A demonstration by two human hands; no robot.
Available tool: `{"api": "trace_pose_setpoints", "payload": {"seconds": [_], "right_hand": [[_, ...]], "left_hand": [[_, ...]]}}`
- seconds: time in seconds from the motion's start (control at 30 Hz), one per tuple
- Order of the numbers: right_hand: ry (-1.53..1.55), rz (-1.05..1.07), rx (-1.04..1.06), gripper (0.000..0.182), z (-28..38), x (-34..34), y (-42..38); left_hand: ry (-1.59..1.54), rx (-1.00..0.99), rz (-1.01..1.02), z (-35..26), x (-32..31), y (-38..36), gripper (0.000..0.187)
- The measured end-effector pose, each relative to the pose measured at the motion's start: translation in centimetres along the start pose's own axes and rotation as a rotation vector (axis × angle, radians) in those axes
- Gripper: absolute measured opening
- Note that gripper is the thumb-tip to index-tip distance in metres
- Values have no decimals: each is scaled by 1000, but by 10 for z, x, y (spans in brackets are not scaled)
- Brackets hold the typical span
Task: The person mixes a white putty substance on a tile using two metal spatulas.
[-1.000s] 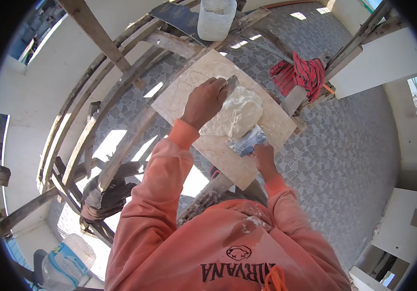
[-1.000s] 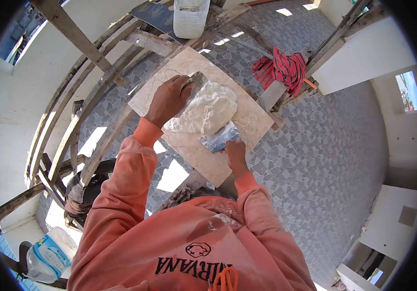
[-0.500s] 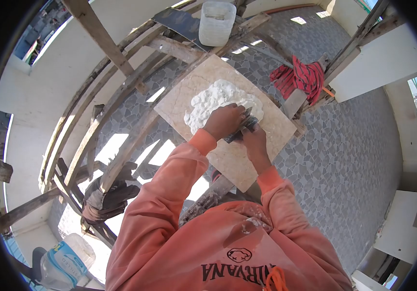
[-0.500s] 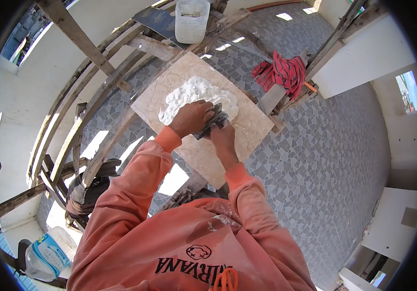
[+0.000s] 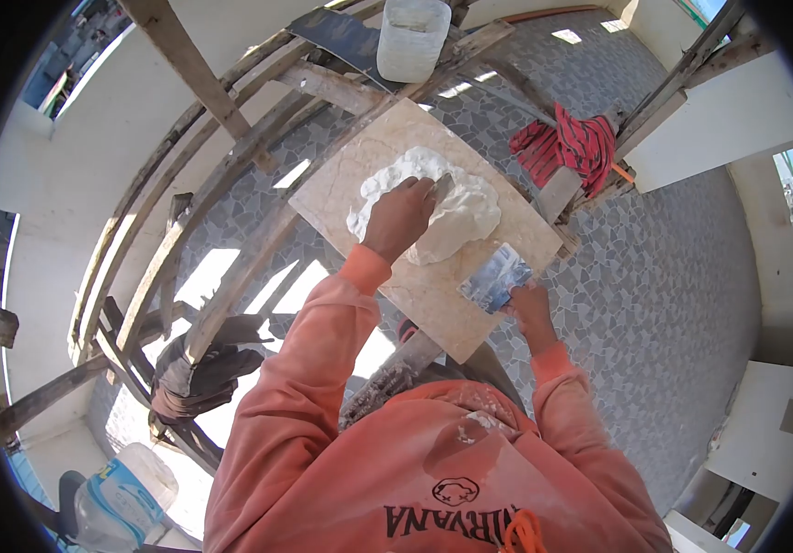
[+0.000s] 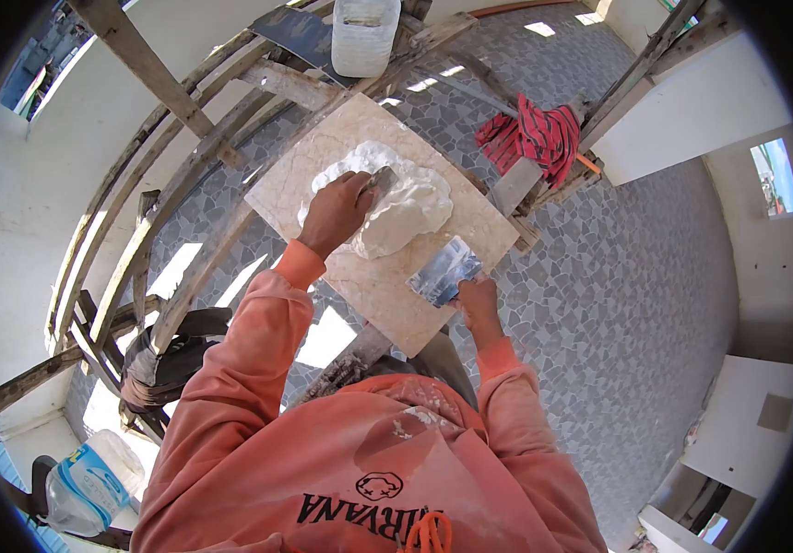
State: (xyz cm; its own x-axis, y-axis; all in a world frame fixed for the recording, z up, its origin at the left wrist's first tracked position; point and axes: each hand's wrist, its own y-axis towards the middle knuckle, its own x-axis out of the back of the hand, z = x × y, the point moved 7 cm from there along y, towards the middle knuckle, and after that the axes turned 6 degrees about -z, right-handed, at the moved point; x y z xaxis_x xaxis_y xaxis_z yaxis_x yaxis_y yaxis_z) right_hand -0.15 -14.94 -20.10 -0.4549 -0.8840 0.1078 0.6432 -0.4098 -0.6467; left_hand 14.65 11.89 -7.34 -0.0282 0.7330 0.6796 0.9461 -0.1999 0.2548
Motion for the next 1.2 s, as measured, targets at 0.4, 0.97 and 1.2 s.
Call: {"api": "trace_pose_setpoints", "payload": {"seconds": [0.4, 0.97, 1.2], "right_hand": [[342, 196, 51, 36, -29, -127, -17], [-96, 243, 311, 31, 94, -133, -29], [-195, 119, 276, 36, 97, -49, 8]], "left_hand": [[-5, -116, 10, -21, 45, 10, 19], [113, -90, 62, -38, -13, 16, 19], [104, 7, 14, 3, -2, 19, 20]]}}
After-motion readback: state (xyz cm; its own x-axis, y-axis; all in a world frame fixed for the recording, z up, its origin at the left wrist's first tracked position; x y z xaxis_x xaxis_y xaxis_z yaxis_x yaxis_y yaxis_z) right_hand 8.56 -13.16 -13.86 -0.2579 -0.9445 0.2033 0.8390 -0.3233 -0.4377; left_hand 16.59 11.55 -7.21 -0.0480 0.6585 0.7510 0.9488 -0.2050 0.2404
